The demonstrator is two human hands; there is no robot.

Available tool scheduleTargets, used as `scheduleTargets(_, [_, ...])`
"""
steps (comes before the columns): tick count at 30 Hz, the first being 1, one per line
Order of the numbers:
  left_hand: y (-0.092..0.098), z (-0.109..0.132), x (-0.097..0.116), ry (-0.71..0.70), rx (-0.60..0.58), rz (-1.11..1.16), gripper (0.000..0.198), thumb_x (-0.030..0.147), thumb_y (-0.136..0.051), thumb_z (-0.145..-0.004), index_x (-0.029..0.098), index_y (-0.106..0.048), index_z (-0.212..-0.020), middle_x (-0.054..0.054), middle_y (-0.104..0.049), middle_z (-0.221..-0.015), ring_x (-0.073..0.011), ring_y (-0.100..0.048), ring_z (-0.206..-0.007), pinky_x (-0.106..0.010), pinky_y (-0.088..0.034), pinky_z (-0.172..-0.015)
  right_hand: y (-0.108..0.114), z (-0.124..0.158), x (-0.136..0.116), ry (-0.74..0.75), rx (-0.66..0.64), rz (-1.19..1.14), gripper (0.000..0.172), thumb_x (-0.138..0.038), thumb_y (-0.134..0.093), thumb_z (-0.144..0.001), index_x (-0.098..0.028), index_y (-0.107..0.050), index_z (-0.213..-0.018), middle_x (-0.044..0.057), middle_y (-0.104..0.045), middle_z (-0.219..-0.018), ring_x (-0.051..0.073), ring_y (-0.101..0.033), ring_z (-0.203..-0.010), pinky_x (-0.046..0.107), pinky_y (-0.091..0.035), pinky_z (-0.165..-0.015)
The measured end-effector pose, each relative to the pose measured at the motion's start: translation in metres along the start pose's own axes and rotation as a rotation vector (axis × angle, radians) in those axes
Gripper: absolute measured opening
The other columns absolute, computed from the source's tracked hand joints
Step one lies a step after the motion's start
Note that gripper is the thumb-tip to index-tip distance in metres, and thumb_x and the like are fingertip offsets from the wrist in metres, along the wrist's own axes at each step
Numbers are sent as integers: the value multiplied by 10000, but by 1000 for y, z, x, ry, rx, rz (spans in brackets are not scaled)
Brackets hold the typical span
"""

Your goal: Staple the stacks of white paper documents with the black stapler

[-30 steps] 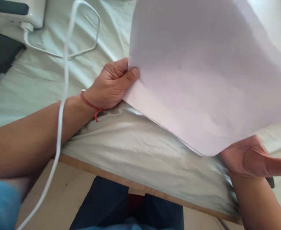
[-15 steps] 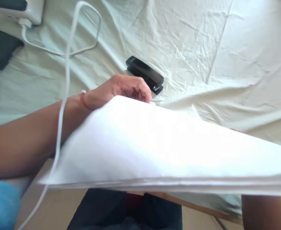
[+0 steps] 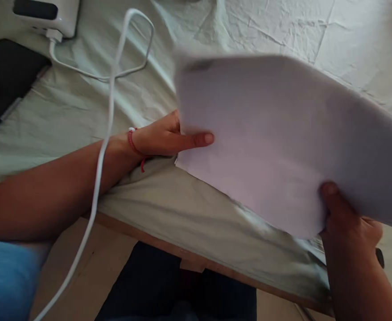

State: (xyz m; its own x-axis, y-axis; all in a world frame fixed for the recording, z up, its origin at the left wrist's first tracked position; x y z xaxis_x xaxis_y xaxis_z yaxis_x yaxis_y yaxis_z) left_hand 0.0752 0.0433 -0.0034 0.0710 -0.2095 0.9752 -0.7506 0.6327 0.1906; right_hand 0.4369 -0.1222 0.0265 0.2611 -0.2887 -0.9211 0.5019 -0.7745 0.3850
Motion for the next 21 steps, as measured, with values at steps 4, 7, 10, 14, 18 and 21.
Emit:
scheduleTargets(4, [-6,-6,0,-57,-64,158,422,613,-760,-1019,197,-748,-1085,-39,-815,-1079,-258,-791,-1137,-351,-691,-943,-8,14,-6,-67,-35,-96,701,-374,-1085,-557,-174,-818,-1174,117,-790,-1370,350,-720,-1409,506,-622,-1261])
scheduleTargets(7, [0,-10,0,-74,44,116,390,592,-770,-1019,236,-725,-1171,-25,-797,-1087,-249,-784,-1182,-327,-668,-962,0,25,1,-160,-27,-108,639,-325,-1089,-527,-243,-834,-1107,55,-810,-1349,316,-701,-1456,429,-641,-1233])
scheduleTargets(10, [-1,-8,0,-31,92,56,360,575,-647,-1094,264,-684,-1272,-13,-780,-1025,-219,-795,-1053,-297,-643,-869,8,38,9,-246,-40,-80,572,-348,-1076,-548,-319,-839,-1068,-6,-815,-1354,297,-675,-1497,402,-639,-1224])
scheduleTargets(14, [-7,-4,5,-53,45,-200,278,477,-579,-1121,219,-671,-1167,-46,-755,-1019,-227,-742,-1100,-303,-593,-982,8,59,15,-354,-140,34,452,-482,-1012,-653,-369,-856,-1062,-31,-828,-1320,322,-694,-1466,424,-665,-1171])
scheduleTargets(18, [-6,-6,10,-101,40,-272,220,376,-508,-1130,240,-558,-964,-43,-676,-931,-215,-666,-958,-343,-569,-940,20,71,11,-262,-199,115,271,-539,-897,-805,-408,-869,-1041,-51,-840,-1271,318,-723,-1417,402,-703,-1102])
scheduleTargets(21, [-6,-9,13,-116,6,-274,294,335,-499,-1116,264,-423,-841,-14,-575,-814,-190,-553,-798,-339,-519,-824,38,67,19,-190,-290,262,226,-574,-777,-901,-510,-857,-1103,-69,-847,-1211,352,-795,-1261,471,-752,-950])
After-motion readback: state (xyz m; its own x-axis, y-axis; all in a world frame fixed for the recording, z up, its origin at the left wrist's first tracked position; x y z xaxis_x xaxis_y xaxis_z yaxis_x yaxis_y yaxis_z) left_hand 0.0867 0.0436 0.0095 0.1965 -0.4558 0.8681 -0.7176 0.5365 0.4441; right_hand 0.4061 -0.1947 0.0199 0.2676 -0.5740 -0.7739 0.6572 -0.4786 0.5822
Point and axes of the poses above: each hand's wrist, its own z-axis away from the middle knuckle, its own y-axis out of the back of the hand, x = y × z, the point moved 8 cm from there along -z, towards the middle knuckle
